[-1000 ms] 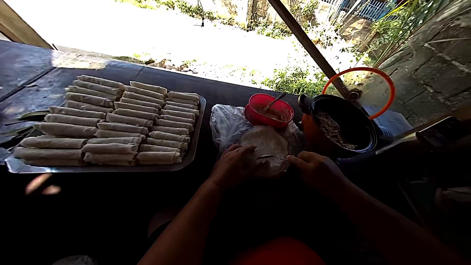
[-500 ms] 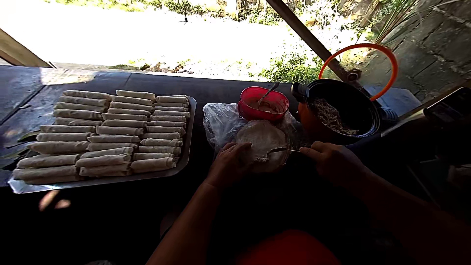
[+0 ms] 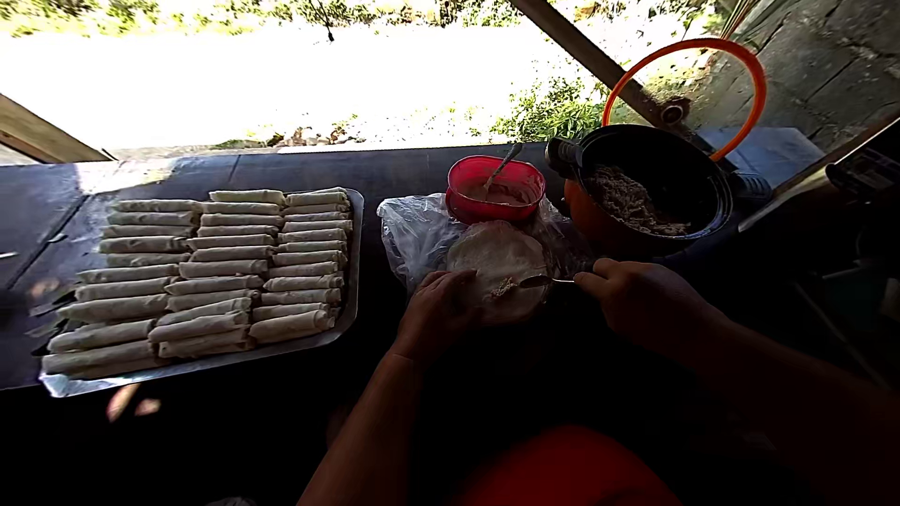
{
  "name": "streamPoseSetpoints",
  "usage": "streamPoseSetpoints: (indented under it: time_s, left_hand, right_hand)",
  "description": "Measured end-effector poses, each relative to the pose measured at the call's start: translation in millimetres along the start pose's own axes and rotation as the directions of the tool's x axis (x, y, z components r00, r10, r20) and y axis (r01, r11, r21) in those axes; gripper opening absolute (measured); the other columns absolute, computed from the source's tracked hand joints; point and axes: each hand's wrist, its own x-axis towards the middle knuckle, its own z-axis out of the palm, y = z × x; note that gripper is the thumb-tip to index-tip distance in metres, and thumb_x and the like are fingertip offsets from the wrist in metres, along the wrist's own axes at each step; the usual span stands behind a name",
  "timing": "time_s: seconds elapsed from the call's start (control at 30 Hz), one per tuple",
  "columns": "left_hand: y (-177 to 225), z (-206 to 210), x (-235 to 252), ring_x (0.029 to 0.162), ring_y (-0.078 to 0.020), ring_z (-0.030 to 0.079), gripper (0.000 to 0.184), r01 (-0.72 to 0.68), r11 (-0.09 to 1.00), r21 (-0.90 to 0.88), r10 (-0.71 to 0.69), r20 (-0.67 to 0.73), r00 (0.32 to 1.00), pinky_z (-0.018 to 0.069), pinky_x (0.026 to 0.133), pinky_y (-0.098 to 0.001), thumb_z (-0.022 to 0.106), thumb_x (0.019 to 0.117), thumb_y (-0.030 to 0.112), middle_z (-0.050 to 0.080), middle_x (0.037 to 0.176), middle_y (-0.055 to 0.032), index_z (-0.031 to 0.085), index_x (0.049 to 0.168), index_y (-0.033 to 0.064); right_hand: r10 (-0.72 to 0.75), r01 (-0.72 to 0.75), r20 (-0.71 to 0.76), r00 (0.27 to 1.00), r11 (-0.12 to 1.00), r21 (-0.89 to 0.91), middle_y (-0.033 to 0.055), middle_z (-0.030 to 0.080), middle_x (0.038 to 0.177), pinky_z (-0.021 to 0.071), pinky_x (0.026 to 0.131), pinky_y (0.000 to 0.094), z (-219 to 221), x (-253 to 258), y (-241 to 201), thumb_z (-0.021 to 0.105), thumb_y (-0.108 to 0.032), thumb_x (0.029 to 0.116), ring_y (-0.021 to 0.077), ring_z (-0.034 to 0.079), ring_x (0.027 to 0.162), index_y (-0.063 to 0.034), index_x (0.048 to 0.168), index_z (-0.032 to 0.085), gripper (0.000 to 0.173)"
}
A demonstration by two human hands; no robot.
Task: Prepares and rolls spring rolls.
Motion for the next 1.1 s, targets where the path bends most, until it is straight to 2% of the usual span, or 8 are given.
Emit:
streamPoseSetpoints:
  time_s: [0.17, 0.37, 0.5, 0.6, 0.77, 0.9, 1.1]
  left_hand:
    - [0, 0, -1, 0.125, -0.0106, 0.058, 0.055, -0.001, 1.000, -0.002, 0.001, 0.007, 1.000, 0.0479, 0.108, -0.0419, 0.076, 0.0863, 0.047, 0.068, 0.128, 0.0088, 0.065, 0.134, 0.0230]
    - [0, -1, -1, 0.125, -0.0099, 0.057, 0.055, -0.002, 1.000, -0.014, 0.002, 0.013, 1.000, 0.0476, 0.108, -0.0412, 0.077, 0.0861, 0.045, 0.067, 0.129, 0.0104, 0.065, 0.135, 0.0238]
    - [-1, 0, -2, 0.127, -0.0092, 0.056, 0.056, -0.008, 1.000, 0.007, 0.008, 0.020, 1.000, 0.0463, 0.109, -0.0415, 0.076, 0.0862, 0.048, 0.067, 0.130, 0.0113, 0.065, 0.136, 0.0246]
    - [-2, 0, -1, 0.127, -0.0098, 0.056, 0.056, -0.008, 1.000, 0.015, 0.008, 0.026, 1.000, 0.0460, 0.110, -0.0419, 0.075, 0.0866, 0.050, 0.067, 0.131, 0.0104, 0.065, 0.136, 0.0239]
    - [-2, -1, -1, 0.126, -0.0093, 0.057, 0.056, -0.012, 1.000, 0.003, 0.012, 0.021, 1.000, 0.0467, 0.109, -0.0411, 0.076, 0.0863, 0.048, 0.067, 0.131, 0.0108, 0.065, 0.135, 0.0231]
    - [-2, -1, 0, 0.126, -0.0097, 0.057, 0.056, -0.012, 1.000, -0.010, 0.012, 0.022, 1.000, 0.0467, 0.110, -0.0407, 0.077, 0.0860, 0.048, 0.068, 0.129, 0.0094, 0.066, 0.134, 0.0218]
    - [-2, -1, 0, 0.125, -0.0090, 0.057, 0.056, -0.014, 1.000, -0.014, 0.014, 0.017, 1.000, 0.0470, 0.109, -0.0397, 0.077, 0.0856, 0.048, 0.068, 0.129, 0.0099, 0.066, 0.134, 0.0221]
  right_hand:
    - [-0.044, 0.047, -0.088, 0.995, 0.998, 0.033, 0.0078, 0.063, 0.087, 0.0547, 0.055, 0.0377, 6, 5, -9, 0.057, -0.005, 0.0965, 0.0232, 0.065, 0.069, -0.0140, 0.118, 0.074, 0.028]
    - [-0.044, 0.041, -0.065, 0.997, 0.998, -0.045, 0.0078, 0.062, 0.085, 0.0544, 0.055, 0.0381, -6, 6, -6, 0.059, -0.003, 0.0950, 0.0242, 0.065, 0.071, -0.0126, 0.108, 0.074, 0.022]
    - [-0.044, 0.044, -0.139, 0.989, 0.999, 0.003, 0.0093, 0.062, 0.088, 0.0548, 0.058, 0.0374, 7, 14, -5, 0.059, -0.003, 0.0958, 0.0247, 0.065, 0.073, -0.0127, 0.118, 0.074, 0.028]
    - [-0.086, 0.088, -0.102, 0.991, 0.996, 0.017, 0.0102, 0.064, 0.092, 0.0564, 0.060, 0.0391, 16, 13, -3, 0.058, -0.002, 0.0957, 0.0259, 0.066, 0.076, -0.0139, 0.119, 0.073, 0.030]
    - [-0.085, 0.084, -0.052, 0.995, 0.996, -0.024, 0.0074, 0.062, 0.088, 0.0548, 0.059, 0.0372, -2, 4, 3, 0.059, -0.004, 0.0951, 0.0234, 0.065, 0.074, -0.0150, 0.112, 0.075, 0.026]
    - [-0.080, 0.080, -0.086, 0.993, 0.997, -0.008, 0.0078, 0.062, 0.089, 0.0551, 0.059, 0.0374, -9, 4, 0, 0.058, -0.004, 0.0950, 0.0235, 0.065, 0.074, -0.0140, 0.115, 0.074, 0.027]
    - [-0.124, 0.126, -0.049, 0.991, 0.991, 0.050, 0.0106, 0.064, 0.092, 0.0576, 0.062, 0.0397, 5, 4, -21, 0.055, -0.003, 0.0958, 0.0259, 0.067, 0.076, -0.0104, 0.117, 0.071, 0.028]
